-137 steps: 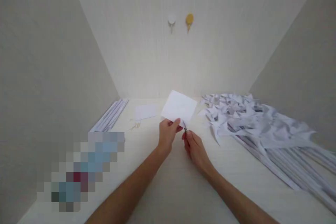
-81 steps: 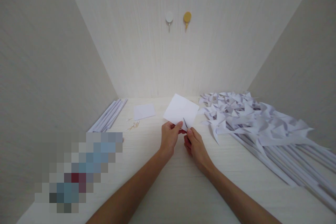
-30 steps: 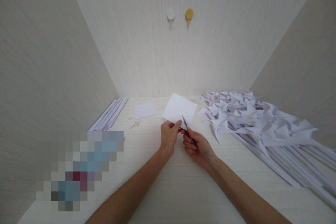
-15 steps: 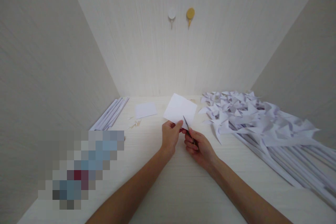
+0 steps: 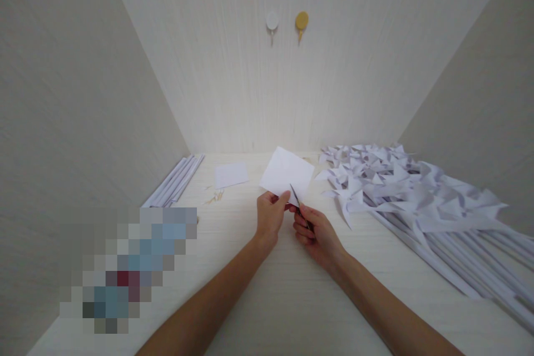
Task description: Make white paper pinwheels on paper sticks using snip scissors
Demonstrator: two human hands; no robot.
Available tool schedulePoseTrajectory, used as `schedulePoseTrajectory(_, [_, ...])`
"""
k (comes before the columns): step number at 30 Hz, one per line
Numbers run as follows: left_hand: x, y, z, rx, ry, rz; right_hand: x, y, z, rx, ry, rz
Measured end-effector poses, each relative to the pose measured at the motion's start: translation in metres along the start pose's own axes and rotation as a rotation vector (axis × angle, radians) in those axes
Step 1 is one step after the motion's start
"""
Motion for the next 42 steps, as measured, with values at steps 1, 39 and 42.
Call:
schedulePoseTrajectory(1, [0.0, 0.0, 0.0, 0.0, 0.003, 0.002, 0.0002, 0.0, 0.0001, -0.002, -0.001, -0.002])
schedulePoseTrajectory(39, [-0.0013, -0.0016, 0.0012, 0.03, -0.04, -0.034, 0.0009, 0.0003, 0.0007, -0.036, -0.031, -0.053])
schedulePoseTrajectory(42, [-0.002, -0.002, 0.0015, 0.036, -0.05, -0.039, 0.0005, 0.001, 0.0009, -0.034, -0.038, -0.05])
Point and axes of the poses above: each hand's wrist, its own y-axis towards the middle knuckle, its own z-axis out of the palm, x = y × z, the point moved 5 cm from there along y, towards the middle knuckle, and after that the axes turned 15 degrees about -x, right-handed, at the moved point
